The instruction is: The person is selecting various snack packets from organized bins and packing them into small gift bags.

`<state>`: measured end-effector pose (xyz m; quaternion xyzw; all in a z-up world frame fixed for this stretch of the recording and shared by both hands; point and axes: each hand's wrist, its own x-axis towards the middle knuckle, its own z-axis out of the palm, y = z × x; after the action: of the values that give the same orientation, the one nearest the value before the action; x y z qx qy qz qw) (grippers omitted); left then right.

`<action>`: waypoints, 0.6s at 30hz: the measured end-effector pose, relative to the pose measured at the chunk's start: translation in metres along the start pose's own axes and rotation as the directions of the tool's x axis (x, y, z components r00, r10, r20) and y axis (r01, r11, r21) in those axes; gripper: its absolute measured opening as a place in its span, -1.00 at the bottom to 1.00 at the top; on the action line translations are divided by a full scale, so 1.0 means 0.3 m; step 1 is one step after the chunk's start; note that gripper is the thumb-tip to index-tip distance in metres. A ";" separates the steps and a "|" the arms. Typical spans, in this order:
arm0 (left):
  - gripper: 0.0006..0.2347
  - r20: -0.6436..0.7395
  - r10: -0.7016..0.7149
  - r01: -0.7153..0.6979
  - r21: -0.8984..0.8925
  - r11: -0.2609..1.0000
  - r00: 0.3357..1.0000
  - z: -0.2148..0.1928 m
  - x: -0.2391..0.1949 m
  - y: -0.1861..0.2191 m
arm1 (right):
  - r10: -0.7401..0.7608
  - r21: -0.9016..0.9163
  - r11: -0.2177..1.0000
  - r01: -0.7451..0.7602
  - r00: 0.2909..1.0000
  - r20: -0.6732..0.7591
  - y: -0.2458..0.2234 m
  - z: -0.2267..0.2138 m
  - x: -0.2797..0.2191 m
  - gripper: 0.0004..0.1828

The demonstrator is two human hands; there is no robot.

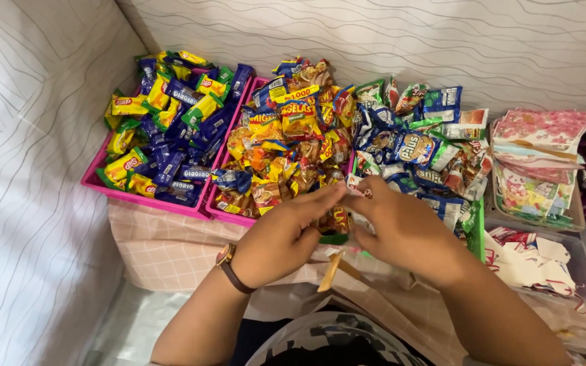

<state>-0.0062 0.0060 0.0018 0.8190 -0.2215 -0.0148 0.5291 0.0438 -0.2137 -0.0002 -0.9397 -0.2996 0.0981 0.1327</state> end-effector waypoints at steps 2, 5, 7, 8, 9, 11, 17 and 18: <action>-0.44 0.001 -0.017 0.016 0.104 0.994 1.000 -0.014 0.002 0.003 | -0.055 0.062 0.996 0.056 0.998 -0.020 0.043 0.018 0.002 -0.50; -0.55 -0.029 -0.057 0.063 0.305 0.950 0.998 -0.020 -0.004 -0.001 | -0.116 0.182 0.975 0.129 0.990 -0.079 0.068 0.040 0.009 -0.59; -0.62 -0.070 -0.077 0.099 0.404 0.909 0.995 -0.026 -0.004 0.003 | -0.133 0.237 0.959 0.158 0.984 -0.117 0.058 0.036 0.009 -0.63; -0.62 -0.074 -0.044 0.070 0.404 0.912 0.996 -0.032 -0.005 0.009 | -0.116 0.331 0.933 0.144 0.988 -0.104 0.045 0.029 0.004 -0.50; -0.62 -0.085 -0.012 0.046 0.403 0.914 0.996 -0.039 -0.011 0.015 | -0.106 0.420 0.898 0.132 0.991 -0.085 0.030 0.022 0.003 -0.37; -0.60 -0.102 -0.020 0.060 0.404 0.913 0.995 -0.037 -0.022 0.012 | -0.148 0.447 0.881 0.154 0.988 -0.048 0.028 0.045 -0.002 -0.26; -0.57 -0.074 0.087 -0.058 0.331 0.942 0.993 -0.089 -0.088 0.009 | -0.166 0.688 0.713 0.136 0.986 -0.024 -0.042 0.060 -0.027 -0.03; -0.56 -0.056 0.116 -0.093 0.312 0.946 0.992 -0.100 -0.102 0.011 | -0.172 0.627 0.761 0.167 0.984 -0.053 -0.036 0.071 -0.031 -0.02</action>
<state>-0.0273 0.0423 0.0115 0.8787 -0.2447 0.0780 0.4025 0.0247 -0.2067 -0.0159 -0.8099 -0.3338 0.1838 0.4459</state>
